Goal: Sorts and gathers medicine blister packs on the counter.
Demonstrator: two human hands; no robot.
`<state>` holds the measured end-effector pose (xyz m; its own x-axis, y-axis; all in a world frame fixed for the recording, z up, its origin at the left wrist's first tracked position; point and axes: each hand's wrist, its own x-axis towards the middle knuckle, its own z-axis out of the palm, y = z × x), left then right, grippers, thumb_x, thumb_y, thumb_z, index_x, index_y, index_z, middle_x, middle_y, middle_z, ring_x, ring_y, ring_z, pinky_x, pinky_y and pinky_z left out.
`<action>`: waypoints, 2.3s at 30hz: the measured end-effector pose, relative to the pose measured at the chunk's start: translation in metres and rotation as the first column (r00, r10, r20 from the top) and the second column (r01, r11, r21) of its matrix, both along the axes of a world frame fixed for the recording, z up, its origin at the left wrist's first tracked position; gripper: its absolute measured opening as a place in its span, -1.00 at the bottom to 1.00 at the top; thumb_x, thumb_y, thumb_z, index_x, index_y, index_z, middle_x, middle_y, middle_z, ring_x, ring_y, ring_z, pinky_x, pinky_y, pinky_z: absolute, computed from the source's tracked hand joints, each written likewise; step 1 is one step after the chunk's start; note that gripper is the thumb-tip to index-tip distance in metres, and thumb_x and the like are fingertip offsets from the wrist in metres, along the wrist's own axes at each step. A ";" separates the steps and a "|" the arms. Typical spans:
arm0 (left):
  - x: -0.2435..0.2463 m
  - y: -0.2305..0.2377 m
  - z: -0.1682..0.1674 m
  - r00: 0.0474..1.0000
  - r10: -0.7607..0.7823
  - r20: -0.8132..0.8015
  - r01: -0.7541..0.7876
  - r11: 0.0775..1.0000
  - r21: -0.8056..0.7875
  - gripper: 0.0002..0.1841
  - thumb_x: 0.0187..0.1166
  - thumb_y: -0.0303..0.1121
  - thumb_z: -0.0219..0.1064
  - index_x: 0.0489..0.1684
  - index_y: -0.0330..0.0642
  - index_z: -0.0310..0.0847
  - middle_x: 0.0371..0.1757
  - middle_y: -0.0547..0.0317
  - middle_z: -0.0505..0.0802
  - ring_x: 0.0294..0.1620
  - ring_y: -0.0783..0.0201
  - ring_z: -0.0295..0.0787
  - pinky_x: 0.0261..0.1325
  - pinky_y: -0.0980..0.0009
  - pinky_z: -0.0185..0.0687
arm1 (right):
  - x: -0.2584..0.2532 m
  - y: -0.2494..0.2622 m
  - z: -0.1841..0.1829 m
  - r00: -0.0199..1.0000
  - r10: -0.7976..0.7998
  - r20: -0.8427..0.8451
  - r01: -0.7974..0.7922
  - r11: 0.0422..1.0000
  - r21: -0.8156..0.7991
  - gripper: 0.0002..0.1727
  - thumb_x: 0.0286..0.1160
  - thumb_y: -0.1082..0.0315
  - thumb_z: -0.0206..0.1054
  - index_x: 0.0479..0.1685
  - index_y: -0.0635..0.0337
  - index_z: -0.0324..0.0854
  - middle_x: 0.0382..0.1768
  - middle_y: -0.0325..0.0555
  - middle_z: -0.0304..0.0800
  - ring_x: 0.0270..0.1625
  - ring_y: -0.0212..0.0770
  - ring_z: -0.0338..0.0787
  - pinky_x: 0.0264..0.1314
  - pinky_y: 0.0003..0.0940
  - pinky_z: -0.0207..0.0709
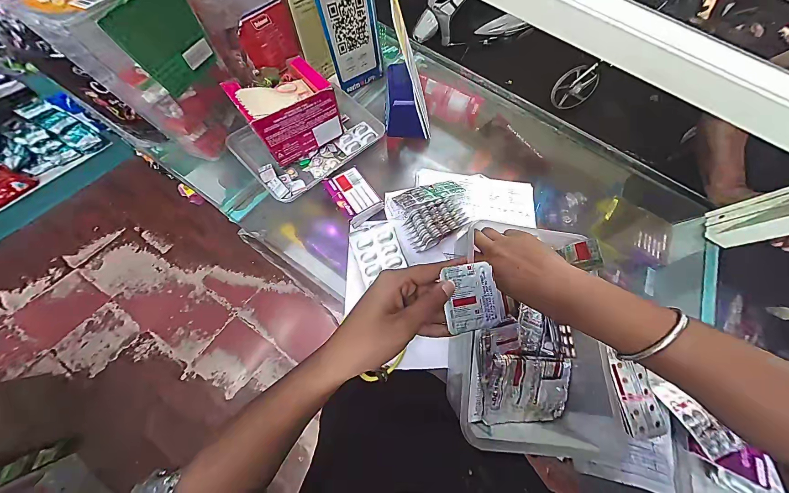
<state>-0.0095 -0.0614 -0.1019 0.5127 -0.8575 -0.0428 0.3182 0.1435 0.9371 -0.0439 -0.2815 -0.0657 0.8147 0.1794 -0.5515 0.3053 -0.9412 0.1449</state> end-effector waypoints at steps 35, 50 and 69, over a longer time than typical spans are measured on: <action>-0.023 -0.014 -0.018 0.989 0.076 0.126 -0.064 0.993 -0.096 -0.79 0.71 -0.37 0.28 0.18 -0.16 0.70 -0.03 0.37 0.91 -0.12 0.51 0.86 0.01 0.52 0.82 | -0.120 -0.067 -0.002 0.469 -0.276 0.839 -0.233 0.878 0.419 -0.53 0.59 -0.09 0.38 0.24 0.05 0.69 0.26 0.01 0.77 0.34 -0.01 0.70 0.39 -0.06 0.50; -0.022 0.003 -0.041 0.975 0.175 -0.138 -0.191 0.976 -0.110 -0.78 0.58 -0.35 0.40 0.08 -0.01 0.54 -0.08 0.28 0.90 -0.13 0.39 0.91 -0.03 0.38 0.88 | -0.142 -0.104 0.018 0.423 -0.681 0.598 0.158 0.705 0.692 -0.71 0.55 0.17 0.38 -0.09 0.21 0.84 -0.18 -0.12 0.86 -0.18 -0.40 0.80 -0.09 -0.45 0.71; -0.013 0.020 -0.058 0.792 -0.250 -0.558 -0.025 0.899 -0.438 -0.65 0.68 -0.38 0.29 0.40 -0.20 0.65 0.33 -0.24 0.80 0.31 -0.07 0.81 0.40 0.12 0.71 | -0.199 -0.101 0.028 0.476 -0.757 0.449 0.683 0.639 0.354 -0.50 0.66 0.05 0.13 -0.37 0.33 0.72 -0.38 0.17 0.70 -0.30 0.22 0.75 -0.31 0.31 0.50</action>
